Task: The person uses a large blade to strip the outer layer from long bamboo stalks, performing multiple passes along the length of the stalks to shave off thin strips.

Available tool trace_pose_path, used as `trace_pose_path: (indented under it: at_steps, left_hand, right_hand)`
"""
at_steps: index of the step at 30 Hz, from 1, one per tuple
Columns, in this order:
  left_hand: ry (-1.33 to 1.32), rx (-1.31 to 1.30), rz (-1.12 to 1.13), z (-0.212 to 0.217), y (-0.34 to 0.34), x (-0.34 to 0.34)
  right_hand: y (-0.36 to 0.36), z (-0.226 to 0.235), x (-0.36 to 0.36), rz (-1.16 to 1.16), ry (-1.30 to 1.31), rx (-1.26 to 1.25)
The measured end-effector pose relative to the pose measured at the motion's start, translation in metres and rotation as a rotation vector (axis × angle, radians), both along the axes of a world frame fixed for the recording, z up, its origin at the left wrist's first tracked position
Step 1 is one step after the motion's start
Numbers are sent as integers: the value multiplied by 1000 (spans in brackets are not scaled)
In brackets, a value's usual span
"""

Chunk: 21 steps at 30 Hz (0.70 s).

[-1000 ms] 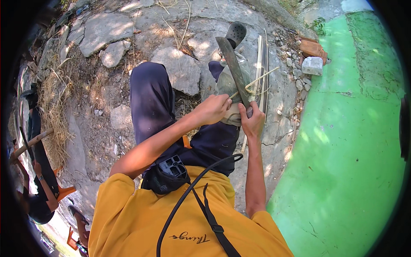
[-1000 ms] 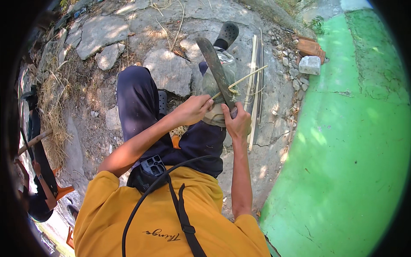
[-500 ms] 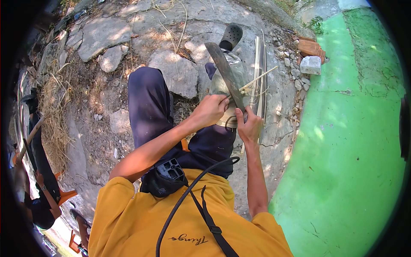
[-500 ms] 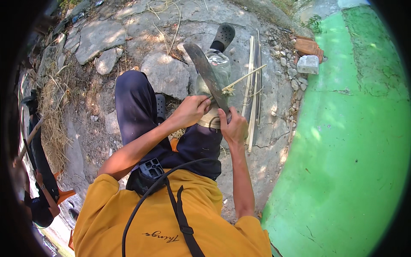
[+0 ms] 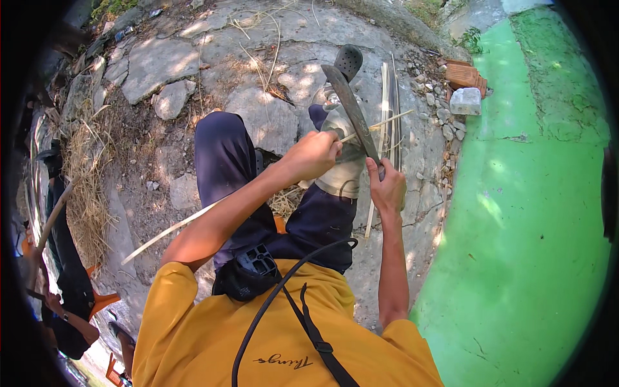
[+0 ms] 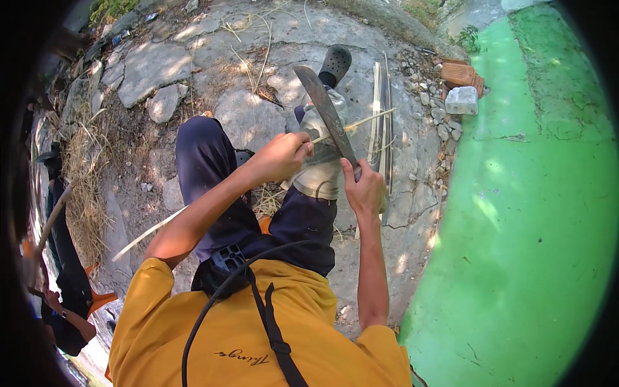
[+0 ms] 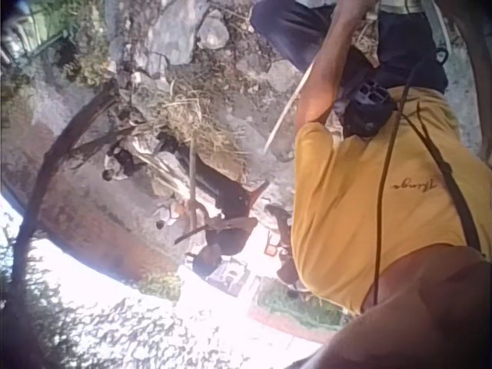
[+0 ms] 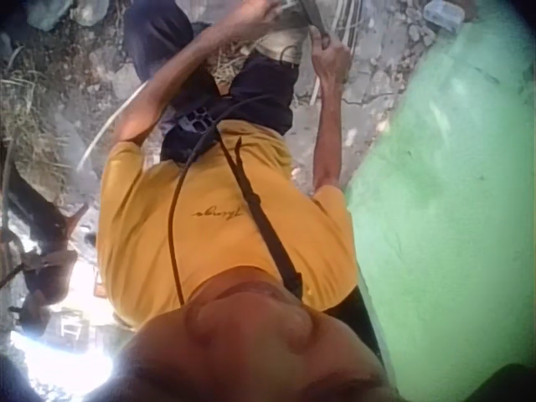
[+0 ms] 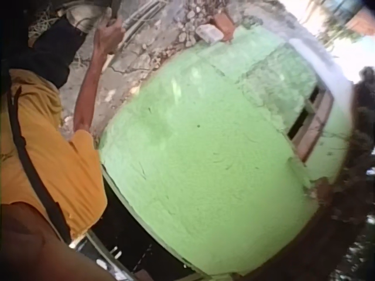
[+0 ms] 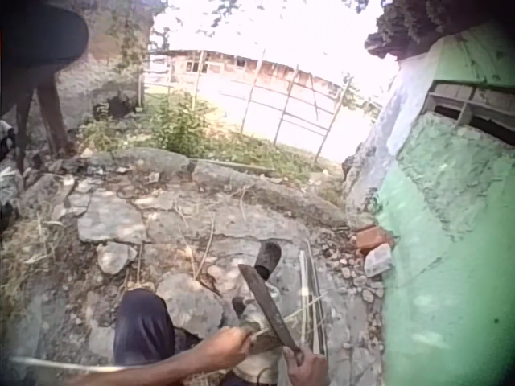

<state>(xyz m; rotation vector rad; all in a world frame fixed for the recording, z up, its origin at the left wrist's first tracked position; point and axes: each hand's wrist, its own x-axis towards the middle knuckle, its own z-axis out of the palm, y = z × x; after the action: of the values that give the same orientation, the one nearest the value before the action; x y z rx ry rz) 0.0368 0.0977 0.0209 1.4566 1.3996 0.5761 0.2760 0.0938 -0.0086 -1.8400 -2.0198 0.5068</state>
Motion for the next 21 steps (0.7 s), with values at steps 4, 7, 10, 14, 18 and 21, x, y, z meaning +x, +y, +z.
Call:
trace_pose_path:
  at_steps: [4,7,10,14,18,21]
  left_hand:
    - [277,336,-33,28,30,-42]
    - [529,561,-119,91,53,-62]
    - [942,672,-338,145,65,-73]
    - [1182,848,-351,166,82,-60]
    - [1284,674,-529,132,118,-76]
    - [1272,609,-585,82,135,-89]
  right_hand:
    - [11,24,-24,8,73,-68]
    - [21,32,-41,112,358,-153]
    - [28,40,-70,184,619,-349]
    - [40,37,-103,222,1005,-694]
    - [45,-13,-140,213,1285,-903]
    - [45,-69,-160,119,1352,-971]
